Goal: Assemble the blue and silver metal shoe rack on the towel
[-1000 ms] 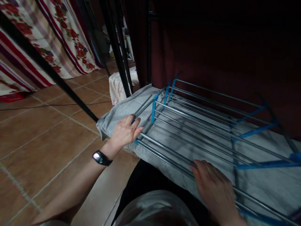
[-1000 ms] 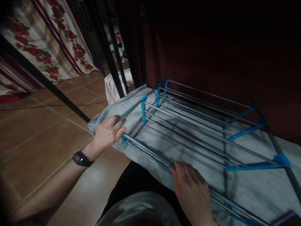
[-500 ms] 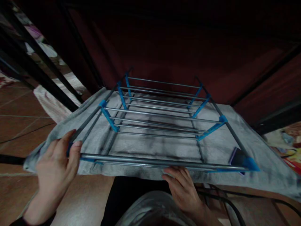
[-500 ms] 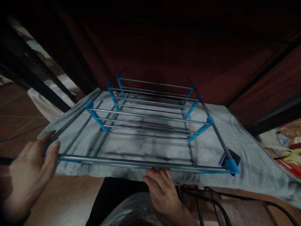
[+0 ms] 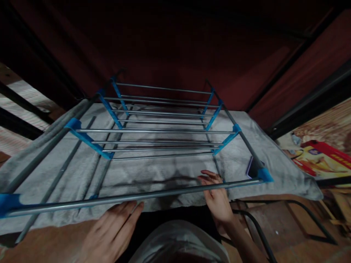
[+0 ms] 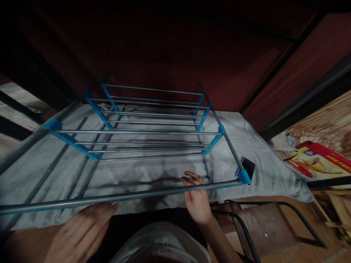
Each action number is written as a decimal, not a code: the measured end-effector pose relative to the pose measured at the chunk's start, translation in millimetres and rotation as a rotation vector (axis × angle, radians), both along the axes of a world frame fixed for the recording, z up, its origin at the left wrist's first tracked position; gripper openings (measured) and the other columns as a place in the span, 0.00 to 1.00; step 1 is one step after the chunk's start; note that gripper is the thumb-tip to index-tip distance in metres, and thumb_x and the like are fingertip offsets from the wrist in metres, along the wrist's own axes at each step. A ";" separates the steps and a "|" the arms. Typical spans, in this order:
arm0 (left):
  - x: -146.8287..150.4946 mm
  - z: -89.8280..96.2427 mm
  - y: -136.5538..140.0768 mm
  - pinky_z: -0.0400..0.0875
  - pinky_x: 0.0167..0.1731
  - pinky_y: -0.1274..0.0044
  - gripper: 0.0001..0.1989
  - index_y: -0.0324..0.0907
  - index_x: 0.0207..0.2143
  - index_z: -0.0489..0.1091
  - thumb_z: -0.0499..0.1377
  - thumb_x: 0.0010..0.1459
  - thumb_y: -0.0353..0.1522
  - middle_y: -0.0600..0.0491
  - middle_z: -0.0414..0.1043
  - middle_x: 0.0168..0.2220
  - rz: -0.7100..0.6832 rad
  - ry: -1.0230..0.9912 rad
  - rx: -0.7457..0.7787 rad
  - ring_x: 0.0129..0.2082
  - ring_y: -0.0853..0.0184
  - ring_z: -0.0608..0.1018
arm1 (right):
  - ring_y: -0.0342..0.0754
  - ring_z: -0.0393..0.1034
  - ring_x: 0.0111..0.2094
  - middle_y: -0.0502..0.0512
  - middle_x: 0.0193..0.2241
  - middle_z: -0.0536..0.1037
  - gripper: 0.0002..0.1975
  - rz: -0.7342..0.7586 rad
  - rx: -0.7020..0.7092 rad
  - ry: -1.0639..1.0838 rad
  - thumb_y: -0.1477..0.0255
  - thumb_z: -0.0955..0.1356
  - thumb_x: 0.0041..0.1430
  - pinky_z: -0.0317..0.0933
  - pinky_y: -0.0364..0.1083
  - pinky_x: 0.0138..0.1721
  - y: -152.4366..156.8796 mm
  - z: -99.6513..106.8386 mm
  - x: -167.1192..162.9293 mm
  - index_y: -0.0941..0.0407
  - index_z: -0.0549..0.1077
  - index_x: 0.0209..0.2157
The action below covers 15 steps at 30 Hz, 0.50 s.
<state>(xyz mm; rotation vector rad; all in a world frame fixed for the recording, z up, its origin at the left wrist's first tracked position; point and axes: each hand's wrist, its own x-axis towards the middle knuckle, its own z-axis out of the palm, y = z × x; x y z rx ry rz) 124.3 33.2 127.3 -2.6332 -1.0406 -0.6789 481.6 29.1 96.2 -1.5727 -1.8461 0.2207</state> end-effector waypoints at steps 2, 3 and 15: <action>26.2 -0.1 9.1 0.70 0.44 0.72 0.20 0.45 0.54 0.69 0.50 0.64 0.23 0.52 0.78 0.43 -0.040 0.085 -0.047 0.41 0.65 0.79 | 0.54 0.64 0.57 0.57 0.53 0.73 0.16 0.041 -0.058 0.024 0.73 0.60 0.68 0.60 0.57 0.58 -5.4 1.4 -2.0 0.50 0.74 0.50; 36.3 0.6 14.2 0.70 0.43 0.72 0.18 0.45 0.53 0.70 0.49 0.65 0.26 0.51 0.78 0.43 -0.027 0.108 -0.087 0.41 0.64 0.79 | 0.54 0.65 0.57 0.57 0.53 0.73 0.16 0.062 -0.103 0.045 0.72 0.60 0.68 0.60 0.55 0.57 -9.1 2.9 -2.3 0.50 0.74 0.50; 78.1 -13.0 80.3 0.67 0.57 0.70 0.23 0.47 0.63 0.60 0.46 0.68 0.36 0.48 0.64 0.63 -0.043 0.188 -0.612 0.60 0.63 0.69 | 0.51 0.71 0.50 0.58 0.48 0.77 0.17 0.565 -0.825 0.602 0.60 0.67 0.64 0.63 0.46 0.49 -66.7 81.0 50.3 0.52 0.75 0.51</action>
